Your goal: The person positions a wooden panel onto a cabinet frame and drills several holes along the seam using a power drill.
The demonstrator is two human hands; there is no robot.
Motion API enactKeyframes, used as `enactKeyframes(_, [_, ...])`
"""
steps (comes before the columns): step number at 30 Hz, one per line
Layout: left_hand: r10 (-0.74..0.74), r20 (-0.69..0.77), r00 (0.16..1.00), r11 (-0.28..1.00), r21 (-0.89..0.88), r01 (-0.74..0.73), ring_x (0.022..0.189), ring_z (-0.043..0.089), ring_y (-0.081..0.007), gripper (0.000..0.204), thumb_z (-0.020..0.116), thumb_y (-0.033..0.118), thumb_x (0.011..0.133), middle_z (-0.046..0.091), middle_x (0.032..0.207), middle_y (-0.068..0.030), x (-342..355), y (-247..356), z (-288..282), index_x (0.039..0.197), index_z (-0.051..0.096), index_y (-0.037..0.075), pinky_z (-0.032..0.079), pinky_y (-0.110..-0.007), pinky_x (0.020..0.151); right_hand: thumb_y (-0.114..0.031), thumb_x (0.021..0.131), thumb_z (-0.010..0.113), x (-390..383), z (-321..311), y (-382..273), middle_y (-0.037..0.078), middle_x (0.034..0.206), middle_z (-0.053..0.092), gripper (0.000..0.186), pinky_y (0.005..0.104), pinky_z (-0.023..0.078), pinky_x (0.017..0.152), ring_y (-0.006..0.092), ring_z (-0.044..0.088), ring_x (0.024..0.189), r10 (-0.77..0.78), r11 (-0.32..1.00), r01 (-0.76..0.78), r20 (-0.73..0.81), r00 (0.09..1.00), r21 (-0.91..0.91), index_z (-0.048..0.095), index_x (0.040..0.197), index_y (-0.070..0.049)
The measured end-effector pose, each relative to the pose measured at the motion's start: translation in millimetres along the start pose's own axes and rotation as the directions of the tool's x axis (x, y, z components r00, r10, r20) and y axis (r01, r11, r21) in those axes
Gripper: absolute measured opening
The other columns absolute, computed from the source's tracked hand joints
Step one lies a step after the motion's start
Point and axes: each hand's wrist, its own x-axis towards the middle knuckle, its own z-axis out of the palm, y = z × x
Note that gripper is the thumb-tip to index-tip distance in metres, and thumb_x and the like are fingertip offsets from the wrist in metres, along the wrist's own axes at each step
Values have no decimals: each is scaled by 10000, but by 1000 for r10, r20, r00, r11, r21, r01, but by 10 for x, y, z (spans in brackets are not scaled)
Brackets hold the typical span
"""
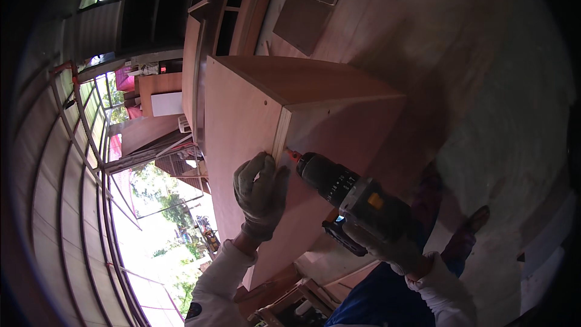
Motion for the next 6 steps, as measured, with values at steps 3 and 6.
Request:
enactKeyframes(3, [-12, -7, 1000, 999, -31, 11, 1070, 636, -346, 432, 865, 25, 768, 666, 1229, -141, 5, -15, 22, 1167, 700, 8, 531, -449, 893, -115, 855, 822, 113, 10, -50, 63, 1171, 738, 466, 312, 595, 911, 173, 735, 1010, 230, 934, -187, -111, 967, 305, 651, 1284, -48])
enactKeyframes(6, [-32, 15, 999, 999, -36, 33, 1144, 609, -340, 431, 851, 54, 801, 648, 1293, -129, 28, 10, 25, 1202, 695, 29, 511, -453, 939, -89, 857, 840, 172, -19, 7, 70, 1183, 753, 525, 318, 597, 935, 173, 742, 1026, 368, 789, -296, -28, 929, 539, 627, 1334, -49])
